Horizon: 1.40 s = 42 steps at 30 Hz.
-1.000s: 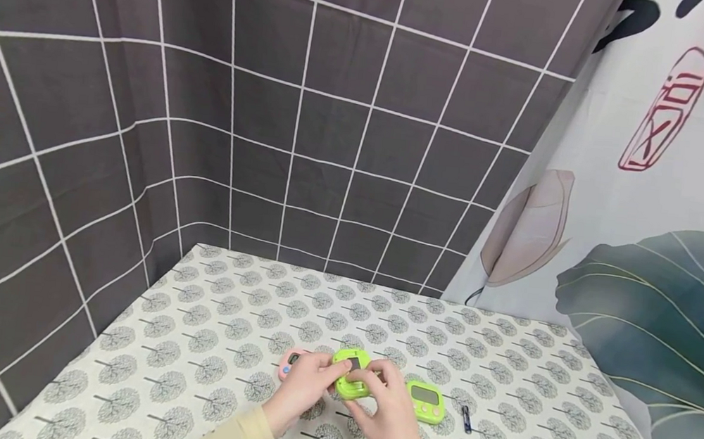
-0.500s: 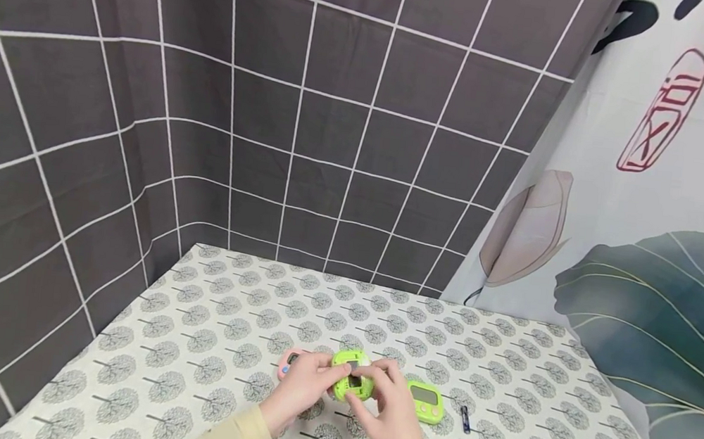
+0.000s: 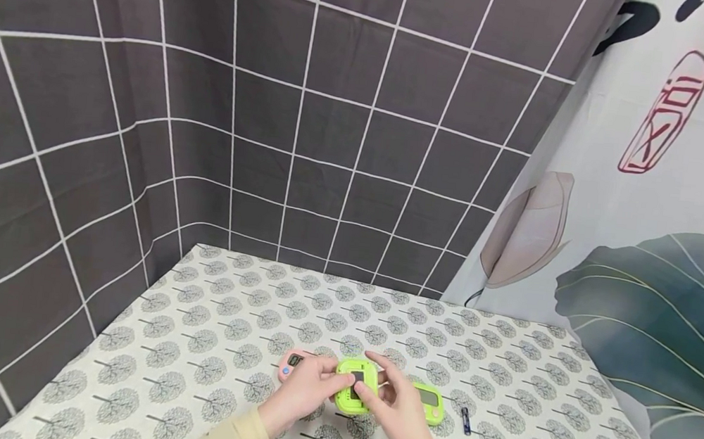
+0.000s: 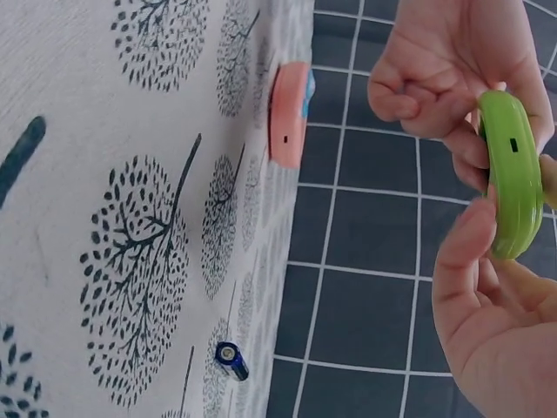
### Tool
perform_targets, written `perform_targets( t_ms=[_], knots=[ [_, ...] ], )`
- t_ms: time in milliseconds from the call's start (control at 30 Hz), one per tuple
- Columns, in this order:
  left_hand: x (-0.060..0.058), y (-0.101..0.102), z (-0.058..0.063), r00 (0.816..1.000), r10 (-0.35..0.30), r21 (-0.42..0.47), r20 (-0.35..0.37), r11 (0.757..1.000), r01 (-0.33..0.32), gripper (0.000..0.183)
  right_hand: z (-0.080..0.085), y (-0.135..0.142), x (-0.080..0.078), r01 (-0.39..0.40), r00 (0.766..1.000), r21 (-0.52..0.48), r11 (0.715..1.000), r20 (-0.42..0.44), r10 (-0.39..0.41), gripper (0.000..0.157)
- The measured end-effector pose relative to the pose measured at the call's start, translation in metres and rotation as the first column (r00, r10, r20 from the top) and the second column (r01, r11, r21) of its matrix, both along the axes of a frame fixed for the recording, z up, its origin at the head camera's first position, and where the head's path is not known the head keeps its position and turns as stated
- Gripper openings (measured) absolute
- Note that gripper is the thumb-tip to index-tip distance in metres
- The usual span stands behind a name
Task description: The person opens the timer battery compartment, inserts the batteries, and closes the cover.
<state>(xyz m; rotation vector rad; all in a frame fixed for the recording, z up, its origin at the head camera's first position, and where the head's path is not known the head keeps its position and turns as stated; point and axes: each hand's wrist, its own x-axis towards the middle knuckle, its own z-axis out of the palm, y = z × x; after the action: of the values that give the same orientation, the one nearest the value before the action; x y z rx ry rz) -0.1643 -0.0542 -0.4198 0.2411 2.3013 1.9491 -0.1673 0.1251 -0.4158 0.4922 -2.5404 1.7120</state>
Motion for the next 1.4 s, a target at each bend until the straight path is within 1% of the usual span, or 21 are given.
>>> perform_targets(
  t_ms=[67,200,333,400,500,633,700,933,1067,1233,1400],
  knots=[
    [0.0002,-0.0001,-0.0006,1.0,-0.008,0.002,0.002,1.0,0.008,0.028,0.0008,0.0011,-0.001,-0.008,0.998,-0.004,1.0,0.067,0.008,0.052],
    [0.0,-0.0013,-0.0013,1.0,-0.021,0.004,-0.002,1.0,0.021,0.028,0.0016,0.0032,-0.0019,-0.011,0.987,-0.022,1.0,0.16,0.014,0.047],
    [-0.0007,-0.0026,-0.0008,0.999,-0.042,0.004,-0.027,0.999,0.042,0.029,0.0009,0.0051,-0.0021,-0.028,0.978,-0.02,0.999,0.206,0.032,0.032],
    [-0.0007,-0.0029,-0.0004,0.998,-0.05,0.005,-0.035,0.999,0.05,0.029,0.0004,0.0058,-0.0021,-0.039,0.975,-0.019,0.999,0.219,0.042,0.03],
    [-0.0002,-0.0033,-0.0005,0.998,-0.057,0.008,-0.04,0.998,0.057,0.028,-0.0003,0.007,-0.0024,-0.068,0.971,-0.027,0.997,0.23,0.072,0.033],
    [0.0004,-0.004,-0.0013,0.998,-0.061,0.005,-0.034,0.998,0.061,0.027,-0.0006,0.0088,-0.0028,-0.11,0.965,-0.04,0.993,0.235,0.116,0.036],
    [0.0006,-0.0044,-0.0015,0.998,-0.061,0.002,-0.027,0.998,0.061,0.027,0.0001,0.0092,-0.0029,-0.117,0.962,-0.048,0.992,0.243,0.126,0.036],
    [0.001,-0.0044,-0.0004,0.998,-0.068,0.01,-0.007,0.998,0.068,0.025,0.0019,0.009,-0.002,-0.097,0.952,-0.115,0.989,0.278,0.126,0.036],
    [0.0013,-0.0038,-0.0009,0.997,-0.074,0.024,0.01,0.997,0.074,0.023,0.0012,0.0087,-0.0018,-0.09,0.951,-0.132,0.987,0.281,0.125,0.033],
    [0.0016,-0.0034,-0.0015,0.997,-0.071,0.021,0.014,0.997,0.071,0.021,0.0012,0.0085,-0.0013,-0.078,0.951,-0.141,0.987,0.287,0.116,0.032],
    [0.0016,-0.0036,-0.0008,0.998,-0.061,0.014,0.018,0.998,0.061,0.024,0.0011,0.0089,-0.0004,-0.076,0.944,-0.146,0.986,0.309,0.118,0.032]
  ],
)
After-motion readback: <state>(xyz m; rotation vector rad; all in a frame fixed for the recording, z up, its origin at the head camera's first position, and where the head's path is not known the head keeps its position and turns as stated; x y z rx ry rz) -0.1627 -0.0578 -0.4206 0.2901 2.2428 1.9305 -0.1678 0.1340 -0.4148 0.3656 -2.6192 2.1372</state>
